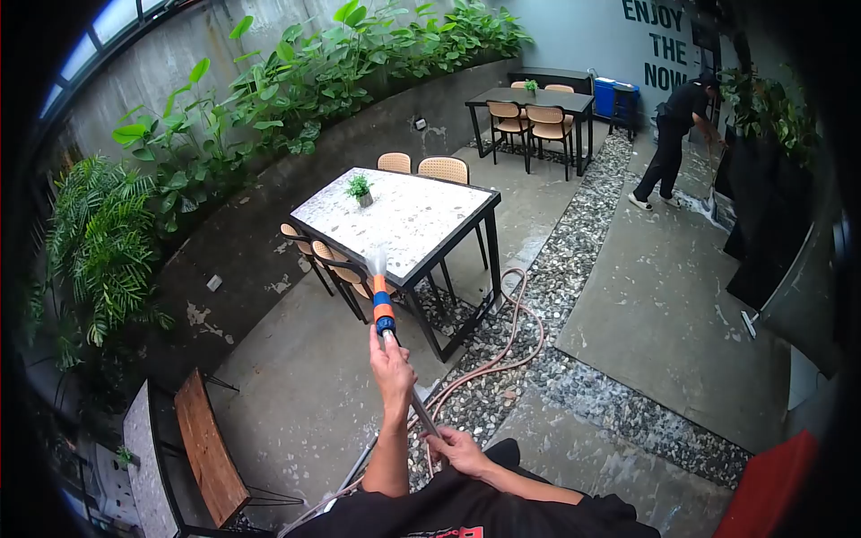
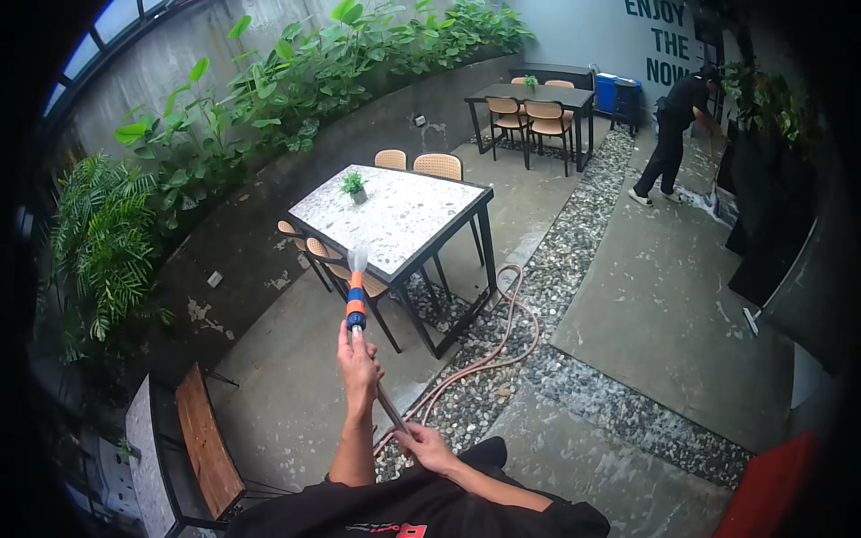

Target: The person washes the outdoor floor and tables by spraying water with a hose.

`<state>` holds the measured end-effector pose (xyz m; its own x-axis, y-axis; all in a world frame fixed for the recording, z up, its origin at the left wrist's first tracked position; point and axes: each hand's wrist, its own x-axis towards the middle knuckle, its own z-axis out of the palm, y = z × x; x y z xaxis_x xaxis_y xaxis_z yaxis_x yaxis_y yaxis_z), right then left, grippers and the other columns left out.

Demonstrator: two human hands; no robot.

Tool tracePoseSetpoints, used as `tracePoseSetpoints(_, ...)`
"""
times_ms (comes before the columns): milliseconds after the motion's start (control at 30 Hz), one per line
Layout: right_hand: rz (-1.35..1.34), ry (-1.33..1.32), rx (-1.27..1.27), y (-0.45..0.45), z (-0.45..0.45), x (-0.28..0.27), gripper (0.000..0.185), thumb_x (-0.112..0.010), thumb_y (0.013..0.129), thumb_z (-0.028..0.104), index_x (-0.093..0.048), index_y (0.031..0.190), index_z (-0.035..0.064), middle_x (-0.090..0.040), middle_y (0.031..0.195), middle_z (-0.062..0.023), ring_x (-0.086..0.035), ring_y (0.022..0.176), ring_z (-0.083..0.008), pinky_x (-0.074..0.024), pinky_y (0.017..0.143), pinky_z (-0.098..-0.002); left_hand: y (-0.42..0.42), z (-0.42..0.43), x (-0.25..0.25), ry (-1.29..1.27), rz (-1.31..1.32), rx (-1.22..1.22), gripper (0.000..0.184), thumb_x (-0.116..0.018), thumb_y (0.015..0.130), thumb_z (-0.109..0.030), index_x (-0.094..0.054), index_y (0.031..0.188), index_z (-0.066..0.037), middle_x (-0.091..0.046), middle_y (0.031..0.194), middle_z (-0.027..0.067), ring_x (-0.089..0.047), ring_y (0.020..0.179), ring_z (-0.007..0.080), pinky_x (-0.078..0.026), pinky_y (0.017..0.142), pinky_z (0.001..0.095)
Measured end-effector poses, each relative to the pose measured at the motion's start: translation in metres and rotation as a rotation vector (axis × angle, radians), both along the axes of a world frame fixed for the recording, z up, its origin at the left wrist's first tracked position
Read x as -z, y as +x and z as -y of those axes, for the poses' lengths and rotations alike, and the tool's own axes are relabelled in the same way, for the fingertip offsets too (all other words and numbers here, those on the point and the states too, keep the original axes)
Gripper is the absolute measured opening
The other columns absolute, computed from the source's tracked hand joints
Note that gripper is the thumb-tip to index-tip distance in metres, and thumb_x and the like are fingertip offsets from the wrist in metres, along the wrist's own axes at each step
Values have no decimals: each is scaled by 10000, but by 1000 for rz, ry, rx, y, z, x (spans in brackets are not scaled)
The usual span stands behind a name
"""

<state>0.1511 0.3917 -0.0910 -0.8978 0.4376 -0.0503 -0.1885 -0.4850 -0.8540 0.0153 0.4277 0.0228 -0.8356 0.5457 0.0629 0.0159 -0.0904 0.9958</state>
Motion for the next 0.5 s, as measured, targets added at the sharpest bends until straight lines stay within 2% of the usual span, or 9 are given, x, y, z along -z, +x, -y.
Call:
tracePoseSetpoints(267, -3, -55, 68, 18, -91, 14, 288, -461, 823, 211, -478, 1026, 8, -452, 666, 21, -421, 586, -49, -367, 560, -180, 10, -99, 22, 103, -24, -115, 476, -359, 850, -197, -127, 1249, -82, -378, 499, -8, -311, 314, 49, -252, 262, 209)
tracePoseSetpoints(400, -12, -112, 48, 16, -154, 33, 280, -450, 829, 204, -472, 1028, 8, -455, 664, 16, -428, 586, -55, -370, 559, -191, 10, -165, 32, 86, -6, -171, 469, -361, 849, -196, -139, 1247, -84, -371, 491, -11, -312, 313, 49, -252, 262, 206)
tracePoseSetpoints(500, 33, -111, 38, 21, -210, 28, 281, -434, 836, 215, -473, 1023, 9, -451, 638, 19, -426, 581, -55, -362, 551, -186, 8, -214, 46, 31, -18, -196, 466, -362, 849, -194, -145, 1247, -86, -368, 486, -12, -315, 313, 48, -252, 263, 204)
